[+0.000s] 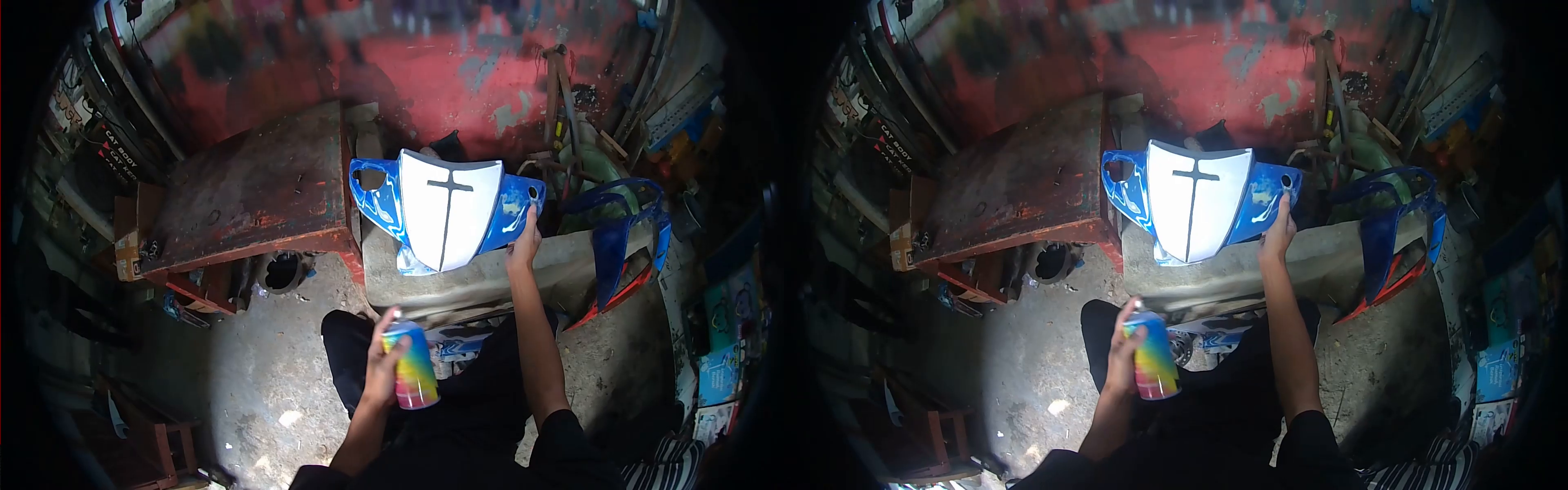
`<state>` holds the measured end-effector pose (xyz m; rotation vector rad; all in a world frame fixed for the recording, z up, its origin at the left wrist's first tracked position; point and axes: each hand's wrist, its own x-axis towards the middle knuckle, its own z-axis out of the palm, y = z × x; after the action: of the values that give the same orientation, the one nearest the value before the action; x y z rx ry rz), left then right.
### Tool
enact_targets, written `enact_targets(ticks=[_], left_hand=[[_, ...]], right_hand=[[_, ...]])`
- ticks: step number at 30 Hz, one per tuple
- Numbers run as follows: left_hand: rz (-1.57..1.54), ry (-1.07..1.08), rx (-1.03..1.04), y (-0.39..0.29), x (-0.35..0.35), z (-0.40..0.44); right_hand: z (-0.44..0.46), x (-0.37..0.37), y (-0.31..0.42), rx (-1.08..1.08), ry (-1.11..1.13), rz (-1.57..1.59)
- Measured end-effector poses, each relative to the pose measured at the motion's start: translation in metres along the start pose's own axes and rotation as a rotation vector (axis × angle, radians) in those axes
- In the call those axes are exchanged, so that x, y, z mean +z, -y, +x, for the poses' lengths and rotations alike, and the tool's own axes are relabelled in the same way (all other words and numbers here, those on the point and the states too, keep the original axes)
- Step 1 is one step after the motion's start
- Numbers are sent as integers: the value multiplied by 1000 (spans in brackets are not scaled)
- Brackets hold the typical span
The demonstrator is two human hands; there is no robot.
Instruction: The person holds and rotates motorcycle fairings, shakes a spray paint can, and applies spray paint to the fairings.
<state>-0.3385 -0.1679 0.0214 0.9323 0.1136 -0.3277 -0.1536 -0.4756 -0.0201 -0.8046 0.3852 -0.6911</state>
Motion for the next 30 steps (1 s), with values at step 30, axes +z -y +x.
enact_targets(ticks=[30], left_hand=[[1137,-188,1302,-59,62,39]], right_hand=[[-7,39,23,-19,79,-24]])
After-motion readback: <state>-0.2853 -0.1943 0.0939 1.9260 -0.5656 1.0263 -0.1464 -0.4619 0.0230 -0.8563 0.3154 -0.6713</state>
